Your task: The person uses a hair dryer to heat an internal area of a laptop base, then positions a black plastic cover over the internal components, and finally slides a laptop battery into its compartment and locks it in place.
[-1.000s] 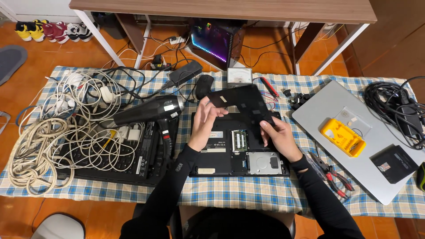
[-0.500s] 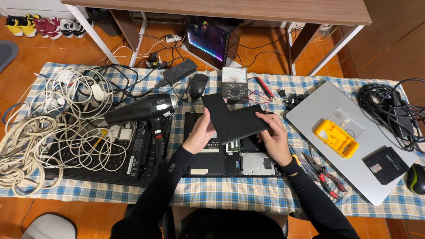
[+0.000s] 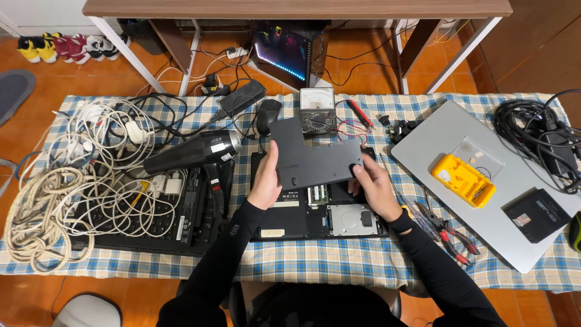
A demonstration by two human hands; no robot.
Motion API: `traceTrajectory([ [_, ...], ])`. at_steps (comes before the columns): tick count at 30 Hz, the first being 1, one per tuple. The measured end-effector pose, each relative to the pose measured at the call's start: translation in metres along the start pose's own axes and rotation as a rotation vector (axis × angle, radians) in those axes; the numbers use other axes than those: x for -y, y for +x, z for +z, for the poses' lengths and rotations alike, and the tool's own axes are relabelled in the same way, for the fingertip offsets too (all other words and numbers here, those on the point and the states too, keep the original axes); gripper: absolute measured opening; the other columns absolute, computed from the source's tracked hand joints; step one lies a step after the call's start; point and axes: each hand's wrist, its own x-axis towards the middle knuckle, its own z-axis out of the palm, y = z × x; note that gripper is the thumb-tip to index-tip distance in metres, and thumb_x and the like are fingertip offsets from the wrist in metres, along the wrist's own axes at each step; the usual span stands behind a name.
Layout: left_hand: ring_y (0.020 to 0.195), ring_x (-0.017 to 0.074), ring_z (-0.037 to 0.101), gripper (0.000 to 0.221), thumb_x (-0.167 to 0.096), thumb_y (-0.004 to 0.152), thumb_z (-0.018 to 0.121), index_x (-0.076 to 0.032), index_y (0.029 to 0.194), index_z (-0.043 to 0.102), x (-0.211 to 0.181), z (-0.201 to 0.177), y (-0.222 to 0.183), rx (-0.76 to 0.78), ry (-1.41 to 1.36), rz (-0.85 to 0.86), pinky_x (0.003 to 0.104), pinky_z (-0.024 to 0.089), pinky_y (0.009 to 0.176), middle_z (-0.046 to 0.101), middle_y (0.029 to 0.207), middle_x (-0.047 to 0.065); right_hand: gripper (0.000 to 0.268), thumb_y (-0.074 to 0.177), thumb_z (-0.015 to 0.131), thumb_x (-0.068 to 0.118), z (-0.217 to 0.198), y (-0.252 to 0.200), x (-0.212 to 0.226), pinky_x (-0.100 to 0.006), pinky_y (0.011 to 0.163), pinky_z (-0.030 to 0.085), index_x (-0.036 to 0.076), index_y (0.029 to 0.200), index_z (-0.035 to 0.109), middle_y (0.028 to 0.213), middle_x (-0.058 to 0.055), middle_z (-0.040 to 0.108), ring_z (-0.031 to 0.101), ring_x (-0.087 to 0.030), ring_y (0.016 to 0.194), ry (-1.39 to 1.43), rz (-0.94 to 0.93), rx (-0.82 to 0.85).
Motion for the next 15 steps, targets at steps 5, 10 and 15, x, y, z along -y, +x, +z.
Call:
traceTrajectory([
  [5,0.123,0.0135,0.06,0.065,-0.055,0.104,0.038,-0.007,0.146,0.05,-0.009,0.01,-0.005,-0.043,0.054,-0.033,0.032,0.051,0.102,0.062,0.131,0.003,0.031,0.106,0.06,0.031,-0.008,0.001,-0.02,-0.024,0.052,0.049,0.003,0.109,0.072,0.079,-0.002,0.07,0.062,-0.008,0.06,-0.078,0.02,0.015],
  [10,0.058,0.0117,0.036,0.066,-0.071,0.105,0.044,-0.012,0.076,0.051,0.027,-0.031,0.005,-0.393,0.441,-0.106,0.032,0.031,0.05,0.036,0.066,-0.003,0.029,0.1,0.067,0.031,-0.003,0.0,-0.03,-0.023,0.058,0.054,0.007,0.115,0.074,0.085,-0.001,0.072,0.066,-0.007,0.07,-0.014,0.177,-0.051],
  [15,0.055,0.0156,0.033,0.067,-0.07,0.106,0.039,-0.011,0.075,0.046,0.111,-0.069,0.034,-0.688,0.188,-0.336,0.037,0.028,0.049,0.033,0.064,-0.001,0.026,0.102,0.07,0.029,-0.01,-0.003,-0.037,-0.026,0.067,0.059,0.006,0.114,0.07,0.096,-0.001,0.072,0.073,-0.011,0.083,0.087,0.268,-0.062],
])
